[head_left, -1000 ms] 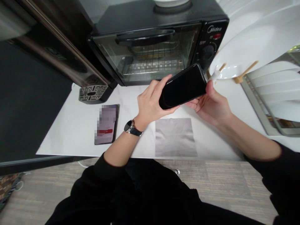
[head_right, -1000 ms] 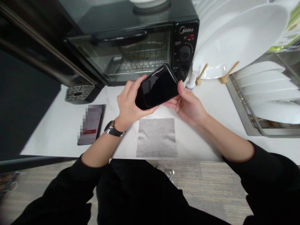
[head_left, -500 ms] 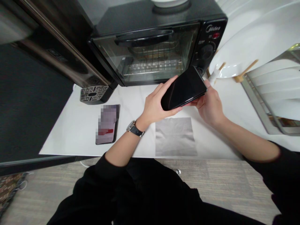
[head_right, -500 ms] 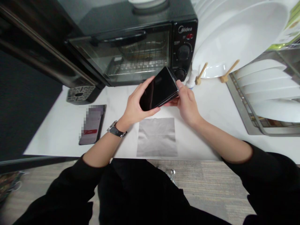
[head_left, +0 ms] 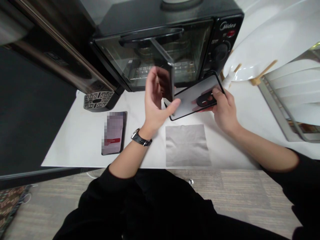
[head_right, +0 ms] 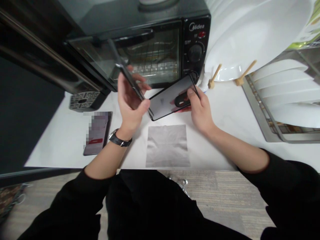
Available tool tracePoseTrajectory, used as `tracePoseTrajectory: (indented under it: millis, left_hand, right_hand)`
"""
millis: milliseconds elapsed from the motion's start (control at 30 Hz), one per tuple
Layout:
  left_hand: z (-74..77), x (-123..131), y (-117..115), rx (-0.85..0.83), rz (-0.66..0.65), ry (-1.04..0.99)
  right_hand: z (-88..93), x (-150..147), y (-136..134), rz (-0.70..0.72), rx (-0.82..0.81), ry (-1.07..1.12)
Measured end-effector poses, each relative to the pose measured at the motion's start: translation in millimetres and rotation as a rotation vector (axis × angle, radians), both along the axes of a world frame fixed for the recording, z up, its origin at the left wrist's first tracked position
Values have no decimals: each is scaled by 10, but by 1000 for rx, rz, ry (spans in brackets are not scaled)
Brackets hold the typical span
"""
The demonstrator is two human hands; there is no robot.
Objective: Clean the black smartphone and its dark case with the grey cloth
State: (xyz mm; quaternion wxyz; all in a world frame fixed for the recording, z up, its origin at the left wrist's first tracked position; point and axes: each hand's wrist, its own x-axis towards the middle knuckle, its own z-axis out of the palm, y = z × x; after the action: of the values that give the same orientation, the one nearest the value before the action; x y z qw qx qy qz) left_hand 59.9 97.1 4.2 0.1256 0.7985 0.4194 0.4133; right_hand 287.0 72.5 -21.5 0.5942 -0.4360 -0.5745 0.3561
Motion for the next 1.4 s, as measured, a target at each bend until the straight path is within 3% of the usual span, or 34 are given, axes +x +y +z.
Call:
tracePoseTrajectory:
  millis: [100, 167, 300, 500, 767, 967, 1200, 1300, 1400]
  left_hand:
    - [41, -144, 135, -23, 27, -324]
    - [70, -242, 192, -102, -38, -351]
    - [94, -323, 199, -121, -172, -230]
    - [48, -258, 151, -119, -347, 20]
    - [-127, -180, 161, -180, -402, 174]
    - [-212, -165, 187, -133, -446, 260]
    - [-199, -177, 248, -148, -402, 296]
    - [-27, -222, 33, -149, -281, 76]
    - [177, -262, -488, -241, -132, -282]
  right_hand:
    - [42, 6, -38, -48, -10, 14]
    - [120, -3, -112, -3, -80, 54]
    - [255, -34, -253, 155, -183, 124]
    - [319, 3, -316, 268, -231, 171]
    - [324, -9, -263, 338, -174, 153]
    - [303, -65, -224, 457, -225, 93]
    - [365, -85, -192, 462, -222, -39]
    - [385, -101, -229, 353, -195, -43]
    - [436, -169, -322, 95, -154, -67]
